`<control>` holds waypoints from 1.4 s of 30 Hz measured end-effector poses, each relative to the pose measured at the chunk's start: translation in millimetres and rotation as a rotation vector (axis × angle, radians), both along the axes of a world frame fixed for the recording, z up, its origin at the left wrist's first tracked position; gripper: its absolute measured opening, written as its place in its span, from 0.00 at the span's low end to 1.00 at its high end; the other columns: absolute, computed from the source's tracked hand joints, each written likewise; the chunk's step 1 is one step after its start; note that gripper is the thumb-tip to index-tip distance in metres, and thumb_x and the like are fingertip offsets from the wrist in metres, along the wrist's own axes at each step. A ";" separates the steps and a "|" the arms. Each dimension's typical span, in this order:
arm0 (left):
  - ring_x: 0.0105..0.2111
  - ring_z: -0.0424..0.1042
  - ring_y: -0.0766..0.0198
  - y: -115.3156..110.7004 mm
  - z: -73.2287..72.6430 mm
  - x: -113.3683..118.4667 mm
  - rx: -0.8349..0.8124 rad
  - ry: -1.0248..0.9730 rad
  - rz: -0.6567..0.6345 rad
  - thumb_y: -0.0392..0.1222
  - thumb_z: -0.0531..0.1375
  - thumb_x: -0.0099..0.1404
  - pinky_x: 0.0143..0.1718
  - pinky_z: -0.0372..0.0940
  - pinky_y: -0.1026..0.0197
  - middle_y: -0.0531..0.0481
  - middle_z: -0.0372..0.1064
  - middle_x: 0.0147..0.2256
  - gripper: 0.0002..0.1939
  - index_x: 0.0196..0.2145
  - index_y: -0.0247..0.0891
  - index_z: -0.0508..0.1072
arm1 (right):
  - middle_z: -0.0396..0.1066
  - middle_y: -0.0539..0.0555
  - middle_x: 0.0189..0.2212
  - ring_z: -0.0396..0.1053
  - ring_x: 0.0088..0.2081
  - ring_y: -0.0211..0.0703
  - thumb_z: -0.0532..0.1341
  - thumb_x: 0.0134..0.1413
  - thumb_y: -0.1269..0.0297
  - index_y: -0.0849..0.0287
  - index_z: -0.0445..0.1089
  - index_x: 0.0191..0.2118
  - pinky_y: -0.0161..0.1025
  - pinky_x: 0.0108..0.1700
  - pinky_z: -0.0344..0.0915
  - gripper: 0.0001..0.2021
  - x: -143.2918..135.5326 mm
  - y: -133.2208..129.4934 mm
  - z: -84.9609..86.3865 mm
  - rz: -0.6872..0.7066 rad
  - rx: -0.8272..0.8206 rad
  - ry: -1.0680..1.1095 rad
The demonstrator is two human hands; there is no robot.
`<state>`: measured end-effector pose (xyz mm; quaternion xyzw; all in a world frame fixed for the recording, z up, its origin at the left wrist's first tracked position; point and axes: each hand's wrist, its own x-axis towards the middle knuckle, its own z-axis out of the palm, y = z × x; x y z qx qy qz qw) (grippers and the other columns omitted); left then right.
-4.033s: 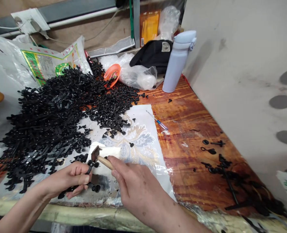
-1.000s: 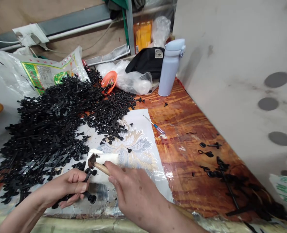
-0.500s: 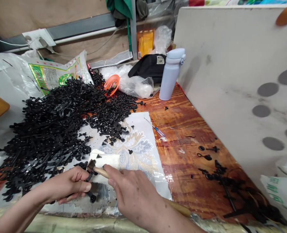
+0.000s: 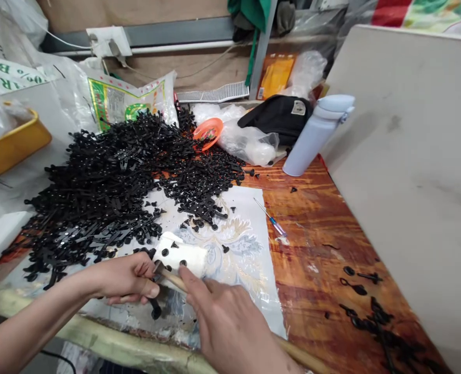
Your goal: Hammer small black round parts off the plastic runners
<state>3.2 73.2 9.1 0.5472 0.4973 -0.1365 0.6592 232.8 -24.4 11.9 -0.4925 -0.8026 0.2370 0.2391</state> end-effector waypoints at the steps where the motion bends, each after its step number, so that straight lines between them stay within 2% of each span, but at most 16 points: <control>1: 0.06 0.47 0.73 0.3 -0.1 -0.4 -0.009 -0.007 -0.002 0.46 0.61 0.52 0.08 0.40 0.67 0.60 0.54 0.07 0.14 0.16 0.37 0.67 | 0.76 0.59 0.34 0.74 0.30 0.46 0.45 0.61 0.71 0.57 0.56 0.62 0.42 0.30 0.71 0.24 -0.9 1.1 -0.5 0.014 -0.036 -0.052; 3: 0.06 0.47 0.73 0.8 -0.5 -1.2 -0.023 -0.030 -0.005 0.45 0.61 0.53 0.08 0.40 0.67 0.60 0.54 0.06 0.13 0.15 0.37 0.67 | 0.76 0.59 0.33 0.74 0.30 0.47 0.45 0.61 0.71 0.58 0.58 0.61 0.42 0.30 0.71 0.23 -1.0 2.7 1.8 0.020 -0.066 -0.089; 7: 0.06 0.47 0.73 2.2 -3.5 -3.3 -0.040 -0.051 -0.003 0.43 0.61 0.53 0.08 0.41 0.68 0.60 0.54 0.06 0.12 0.16 0.37 0.68 | 0.72 0.60 0.47 0.74 0.38 0.47 0.45 0.63 0.70 0.54 0.52 0.64 0.42 0.36 0.72 0.24 1.4 2.5 6.1 -0.033 0.044 0.046; 9: 0.06 0.47 0.73 3.4 -5.3 -4.4 -0.051 -0.054 -0.009 0.44 0.61 0.53 0.08 0.41 0.68 0.60 0.55 0.07 0.13 0.16 0.37 0.69 | 0.74 0.60 0.43 0.75 0.34 0.47 0.45 0.62 0.71 0.55 0.51 0.64 0.43 0.33 0.72 0.25 0.4 3.0 2.5 -0.023 0.040 0.010; 12: 0.05 0.47 0.74 5.1 -7.8 -6.1 -0.065 -0.059 -0.014 0.45 0.62 0.53 0.07 0.39 0.68 0.60 0.55 0.07 0.14 0.16 0.36 0.70 | 0.76 0.59 0.34 0.75 0.29 0.49 0.45 0.61 0.71 0.58 0.56 0.62 0.45 0.28 0.72 0.24 -2.1 5.8 -1.3 0.015 -0.046 -0.138; 17: 0.05 0.48 0.74 6.9 -10.6 -8.0 -0.099 -0.079 -0.012 0.47 0.63 0.52 0.06 0.39 0.69 0.60 0.56 0.07 0.14 0.16 0.36 0.70 | 0.76 0.60 0.40 0.75 0.34 0.47 0.44 0.62 0.69 0.56 0.54 0.63 0.41 0.34 0.72 0.24 -3.4 6.3 4.3 0.004 -0.008 -0.043; 22: 0.05 0.48 0.74 8.0 -7.8 -6.5 -0.115 -0.065 0.004 0.48 0.64 0.50 0.06 0.40 0.68 0.59 0.57 0.07 0.15 0.16 0.36 0.70 | 0.76 0.60 0.34 0.74 0.29 0.49 0.44 0.60 0.70 0.58 0.57 0.62 0.42 0.29 0.68 0.24 -10.1 6.9 -11.4 -0.020 -0.071 -0.114; 24: 0.05 0.48 0.74 7.5 -7.5 -6.6 -0.111 -0.068 0.013 0.48 0.64 0.50 0.06 0.40 0.68 0.59 0.57 0.07 0.15 0.16 0.36 0.70 | 0.74 0.57 0.32 0.72 0.29 0.46 0.45 0.62 0.67 0.53 0.58 0.61 0.40 0.30 0.66 0.23 -8.8 9.9 -11.6 -0.035 -0.182 -0.013; 26: 0.05 0.48 0.74 5.6 -8.2 -7.6 -0.100 -0.080 0.026 0.49 0.63 0.51 0.06 0.41 0.68 0.59 0.57 0.07 0.14 0.17 0.36 0.71 | 0.69 0.51 0.25 0.67 0.25 0.41 0.45 0.65 0.61 0.52 0.59 0.60 0.35 0.27 0.63 0.20 -4.0 12.8 -5.9 -0.096 -0.288 0.194; 28: 0.06 0.48 0.74 1.2 -8.3 -8.2 -0.081 -0.098 0.039 0.49 0.63 0.51 0.07 0.42 0.68 0.60 0.56 0.07 0.15 0.17 0.36 0.71 | 0.62 0.47 0.20 0.60 0.21 0.37 0.46 0.65 0.55 0.54 0.59 0.59 0.31 0.22 0.57 0.21 1.8 14.2 1.2 -0.189 -0.394 0.422; 30: 0.06 0.49 0.74 -6.3 -5.4 -6.7 -0.064 -0.147 0.082 0.50 0.63 0.53 0.08 0.43 0.69 0.60 0.56 0.08 0.15 0.18 0.36 0.71 | 0.56 0.44 0.18 0.53 0.18 0.33 0.52 0.61 0.50 0.58 0.62 0.56 0.29 0.18 0.51 0.23 5.4 13.6 5.3 -0.249 -0.539 0.608; 33: 0.09 0.53 0.74 -21.3 7.0 2.3 -0.016 -0.352 0.363 0.52 0.62 0.55 0.10 0.48 0.70 0.58 0.60 0.10 0.16 0.22 0.35 0.71 | 0.52 0.40 0.14 0.45 0.13 0.27 0.64 0.49 0.49 0.61 0.67 0.46 0.27 0.13 0.44 0.23 3.2 10.5 3.6 -0.296 -0.868 0.828; 35: 0.11 0.59 0.72 -30.6 18.6 12.6 0.054 -0.536 0.647 0.52 0.61 0.58 0.13 0.54 0.70 0.56 0.64 0.13 0.16 0.24 0.35 0.70 | 0.60 0.42 0.17 0.42 0.12 0.23 0.68 0.46 0.53 0.61 0.68 0.43 0.26 0.12 0.42 0.21 -3.2 8.9 -0.8 -0.347 -1.033 1.010; 37: 0.16 0.65 0.70 -37.2 28.7 24.2 0.104 -0.713 0.910 0.50 0.62 0.59 0.18 0.60 0.69 0.54 0.66 0.17 0.14 0.27 0.35 0.71 | 0.71 0.49 0.26 0.42 0.12 0.20 0.69 0.44 0.58 0.61 0.68 0.43 0.24 0.13 0.42 0.21 -12.5 8.4 -5.4 -0.386 -1.133 1.191; 40: 0.23 0.70 0.67 -42.7 34.4 38.0 0.112 -0.880 1.240 0.46 0.65 0.57 0.26 0.68 0.66 0.53 0.69 0.21 0.11 0.32 0.34 0.73 | 0.74 0.57 0.36 0.44 0.13 0.19 0.71 0.39 0.69 0.61 0.67 0.44 0.23 0.13 0.42 0.23 -29.7 8.3 -10.5 -0.340 -1.294 1.328; 42: 0.27 0.72 0.65 -46.7 31.0 42.3 0.098 -0.925 1.372 0.43 0.65 0.57 0.31 0.70 0.64 0.52 0.70 0.24 0.10 0.33 0.34 0.73 | 0.74 0.55 0.35 0.44 0.13 0.19 0.72 0.37 0.70 0.61 0.67 0.42 0.23 0.13 0.41 0.22 -41.0 7.5 -12.3 -0.258 -1.363 1.367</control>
